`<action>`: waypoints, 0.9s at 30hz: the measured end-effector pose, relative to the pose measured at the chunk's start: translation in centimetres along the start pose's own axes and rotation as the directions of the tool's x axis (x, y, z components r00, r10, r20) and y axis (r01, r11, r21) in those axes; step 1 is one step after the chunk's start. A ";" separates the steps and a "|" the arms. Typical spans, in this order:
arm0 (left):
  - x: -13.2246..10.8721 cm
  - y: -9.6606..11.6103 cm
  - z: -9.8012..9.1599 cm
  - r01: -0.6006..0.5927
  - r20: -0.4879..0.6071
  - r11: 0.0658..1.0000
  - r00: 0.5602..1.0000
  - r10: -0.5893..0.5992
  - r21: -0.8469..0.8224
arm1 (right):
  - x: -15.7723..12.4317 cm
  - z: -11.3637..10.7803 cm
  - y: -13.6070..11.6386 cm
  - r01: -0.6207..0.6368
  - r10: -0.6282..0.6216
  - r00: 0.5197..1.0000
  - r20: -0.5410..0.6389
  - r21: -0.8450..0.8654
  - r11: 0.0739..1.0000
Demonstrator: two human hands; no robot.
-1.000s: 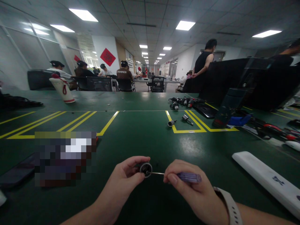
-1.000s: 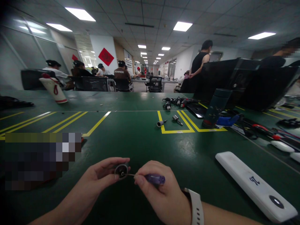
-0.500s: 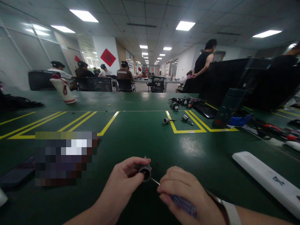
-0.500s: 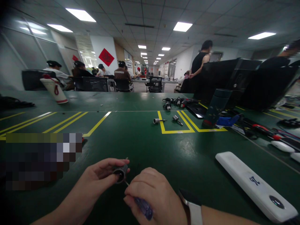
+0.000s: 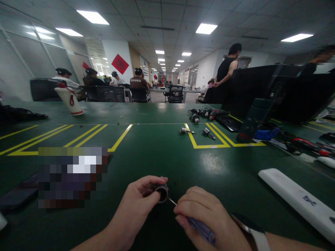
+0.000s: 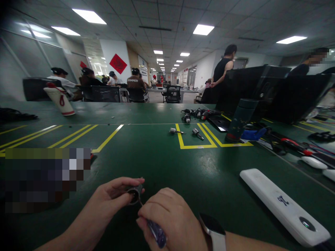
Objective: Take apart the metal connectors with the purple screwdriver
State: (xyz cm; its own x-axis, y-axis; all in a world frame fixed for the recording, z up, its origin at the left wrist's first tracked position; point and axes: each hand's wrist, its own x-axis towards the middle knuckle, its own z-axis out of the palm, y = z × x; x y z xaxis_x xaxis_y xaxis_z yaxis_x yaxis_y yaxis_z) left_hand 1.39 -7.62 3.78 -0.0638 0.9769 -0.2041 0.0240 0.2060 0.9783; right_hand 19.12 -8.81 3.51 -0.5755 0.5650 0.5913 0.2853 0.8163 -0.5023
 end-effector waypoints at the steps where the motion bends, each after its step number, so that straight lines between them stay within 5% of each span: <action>1: 0.0 0.0 0.0 0.002 0.001 1.000 1.000 -0.002 0.002 | 0.0 0.0 0.0 0.004 -0.004 1.000 -0.008 0.003 1.000; 22: -0.3 0.5 0.4 0.041 0.010 0.999 0.999 -0.041 -0.003 | -0.2 0.2 0.0 0.020 -0.017 0.999 -0.039 0.063 0.998; 24: -0.2 0.6 0.3 0.037 0.016 0.999 0.999 -0.037 -0.004 | -0.1 0.0 0.0 -0.022 0.032 0.997 -0.076 0.129 0.991; 27: 0.1 0.5 0.1 0.046 0.031 0.997 0.999 -0.044 -0.060 | 0.1 -0.7 0.9 -0.237 0.301 0.938 -0.170 0.318 0.918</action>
State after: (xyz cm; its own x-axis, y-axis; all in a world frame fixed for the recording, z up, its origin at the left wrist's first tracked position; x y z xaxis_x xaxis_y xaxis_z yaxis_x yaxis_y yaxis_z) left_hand 1.48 -7.45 4.27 -0.0342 0.9680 -0.2484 -0.0388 0.2471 0.9682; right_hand 19.88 -7.97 3.60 -0.3236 0.7965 0.5108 0.1546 0.5771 -0.8019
